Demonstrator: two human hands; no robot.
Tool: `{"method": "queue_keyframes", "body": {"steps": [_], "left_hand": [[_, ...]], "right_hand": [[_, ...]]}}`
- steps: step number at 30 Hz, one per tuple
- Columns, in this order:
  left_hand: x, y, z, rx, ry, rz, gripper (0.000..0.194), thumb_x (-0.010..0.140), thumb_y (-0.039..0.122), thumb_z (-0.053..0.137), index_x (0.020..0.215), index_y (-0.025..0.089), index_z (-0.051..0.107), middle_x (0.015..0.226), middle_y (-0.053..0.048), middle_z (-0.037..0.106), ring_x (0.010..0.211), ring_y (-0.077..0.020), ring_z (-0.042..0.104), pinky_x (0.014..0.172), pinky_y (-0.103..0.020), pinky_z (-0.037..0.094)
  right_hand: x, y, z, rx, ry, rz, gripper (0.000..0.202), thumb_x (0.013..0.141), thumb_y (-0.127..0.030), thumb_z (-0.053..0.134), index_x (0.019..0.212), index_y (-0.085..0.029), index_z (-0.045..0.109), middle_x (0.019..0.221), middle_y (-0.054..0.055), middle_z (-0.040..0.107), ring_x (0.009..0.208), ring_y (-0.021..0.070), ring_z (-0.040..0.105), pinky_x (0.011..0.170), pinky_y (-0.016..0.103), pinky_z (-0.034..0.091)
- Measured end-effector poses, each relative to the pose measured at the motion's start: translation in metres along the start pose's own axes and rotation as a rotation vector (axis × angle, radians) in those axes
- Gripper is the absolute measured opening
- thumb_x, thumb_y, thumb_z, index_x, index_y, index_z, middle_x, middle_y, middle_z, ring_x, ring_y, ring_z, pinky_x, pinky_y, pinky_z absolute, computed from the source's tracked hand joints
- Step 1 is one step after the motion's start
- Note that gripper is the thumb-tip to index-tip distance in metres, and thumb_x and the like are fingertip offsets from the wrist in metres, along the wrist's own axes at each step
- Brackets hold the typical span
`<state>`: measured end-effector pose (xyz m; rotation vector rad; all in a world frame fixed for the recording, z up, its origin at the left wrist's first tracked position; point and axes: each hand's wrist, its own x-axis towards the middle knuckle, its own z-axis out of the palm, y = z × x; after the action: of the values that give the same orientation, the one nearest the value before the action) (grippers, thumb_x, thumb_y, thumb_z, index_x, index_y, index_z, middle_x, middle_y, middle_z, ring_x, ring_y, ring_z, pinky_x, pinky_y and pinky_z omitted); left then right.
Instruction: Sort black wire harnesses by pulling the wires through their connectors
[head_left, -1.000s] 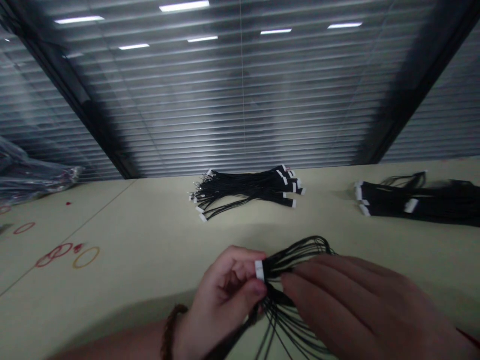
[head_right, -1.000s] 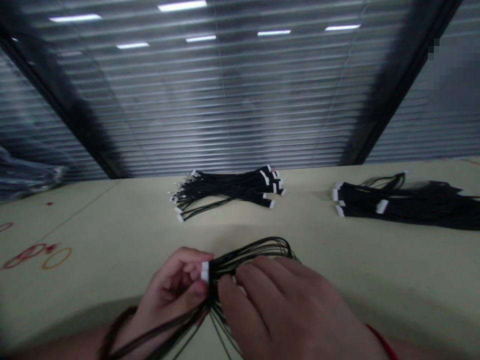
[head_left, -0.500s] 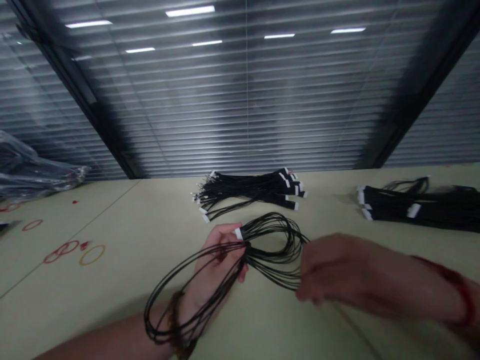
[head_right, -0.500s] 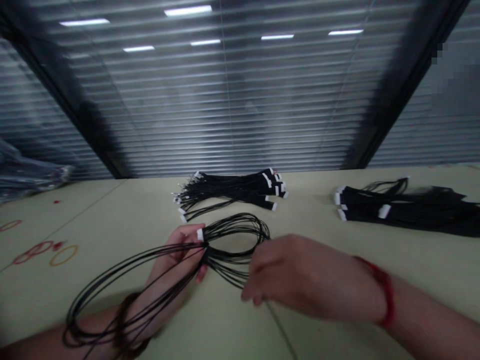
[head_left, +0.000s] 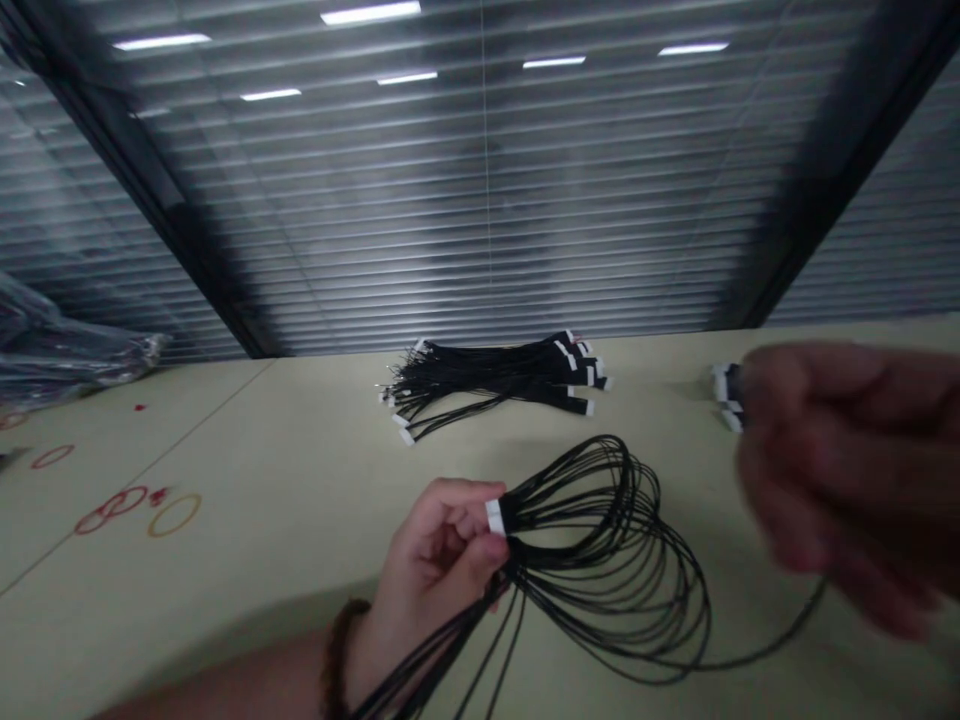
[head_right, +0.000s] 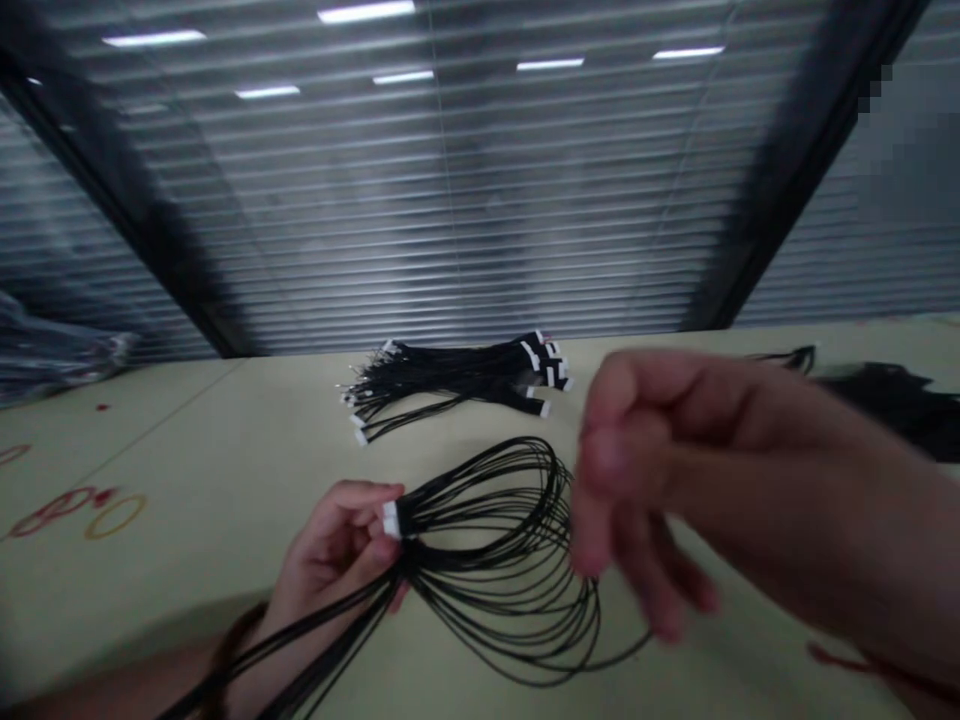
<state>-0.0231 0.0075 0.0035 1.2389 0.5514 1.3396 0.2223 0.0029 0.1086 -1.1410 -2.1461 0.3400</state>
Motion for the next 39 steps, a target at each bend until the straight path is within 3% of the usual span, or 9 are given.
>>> {"method": "queue_keyframes", "body": {"steps": [3,7,17,24,30,35,39], "left_hand": [[0.000,0.001,0.001,-0.044,-0.047,0.009,0.023,0.083,0.018,0.062,0.104,0.028,0.066,0.067,0.002,0.060,0.049,-0.0045,0.051,0.044,-0.011,0.041],[-0.001,0.007,0.007,-0.071,-0.078,-0.024,0.023,0.082,0.018,0.063,0.102,0.031,0.067,0.065,0.003,0.061,0.048,-0.0033,0.051,0.045,-0.010,0.042],[-0.005,0.012,0.011,-0.003,-0.059,-0.060,0.027,0.079,0.016,0.066,0.097,0.035,0.070,0.065,0.004,0.059,0.051,-0.0028,0.052,0.049,-0.008,0.044],[-0.005,0.015,0.011,0.070,-0.106,0.022,0.027,0.079,0.014,0.065,0.100,0.032,0.069,0.072,0.003,0.059,0.057,-0.0040,0.054,0.053,-0.008,0.046],[-0.008,0.011,0.011,0.071,-0.184,0.002,0.032,0.082,0.012,0.063,0.105,0.033,0.066,0.079,0.004,0.063,0.063,-0.0030,0.058,0.056,-0.007,0.046],[-0.008,0.008,0.012,0.063,-0.182,-0.057,0.034,0.081,0.007,0.062,0.103,0.032,0.067,0.082,0.004,0.067,0.065,-0.0030,0.060,0.057,-0.008,0.047],[-0.006,0.008,0.012,0.018,-0.208,-0.095,0.034,0.082,0.006,0.061,0.103,0.032,0.066,0.080,0.005,0.067,0.064,-0.0021,0.058,0.056,-0.008,0.044]], "right_hand": [[-0.006,-0.016,0.029,0.080,-0.173,0.065,0.025,0.088,-0.029,0.050,0.065,-0.021,0.054,0.049,-0.007,0.054,0.038,0.0045,0.048,0.035,0.014,0.034],[-0.012,-0.023,0.050,-0.042,-0.152,0.032,0.017,0.081,-0.015,0.051,0.066,-0.023,0.055,0.053,-0.007,0.053,0.045,0.0063,0.046,0.043,0.017,0.033],[-0.022,-0.023,0.057,-0.053,-0.100,-0.010,0.016,0.077,-0.011,0.051,0.069,-0.023,0.057,0.058,-0.008,0.058,0.049,0.0085,0.049,0.048,0.022,0.031],[-0.024,-0.021,0.062,-0.047,-0.190,0.067,0.016,0.081,-0.016,0.050,0.069,-0.025,0.058,0.060,-0.007,0.059,0.049,0.0095,0.050,0.046,0.023,0.029],[-0.022,-0.024,0.064,-0.066,-0.116,-0.073,0.017,0.081,-0.013,0.048,0.074,-0.024,0.059,0.065,-0.006,0.060,0.054,0.0106,0.053,0.051,0.025,0.035],[-0.024,-0.022,0.076,-0.153,-0.040,-0.231,0.029,0.087,-0.011,0.034,0.076,-0.022,0.059,0.066,-0.003,0.061,0.051,0.0124,0.051,0.049,0.028,0.035],[-0.022,-0.024,0.075,-0.176,-0.086,-0.229,0.022,0.083,-0.009,0.041,0.072,-0.021,0.056,0.064,-0.003,0.058,0.054,0.0128,0.051,0.050,0.028,0.036]]}}
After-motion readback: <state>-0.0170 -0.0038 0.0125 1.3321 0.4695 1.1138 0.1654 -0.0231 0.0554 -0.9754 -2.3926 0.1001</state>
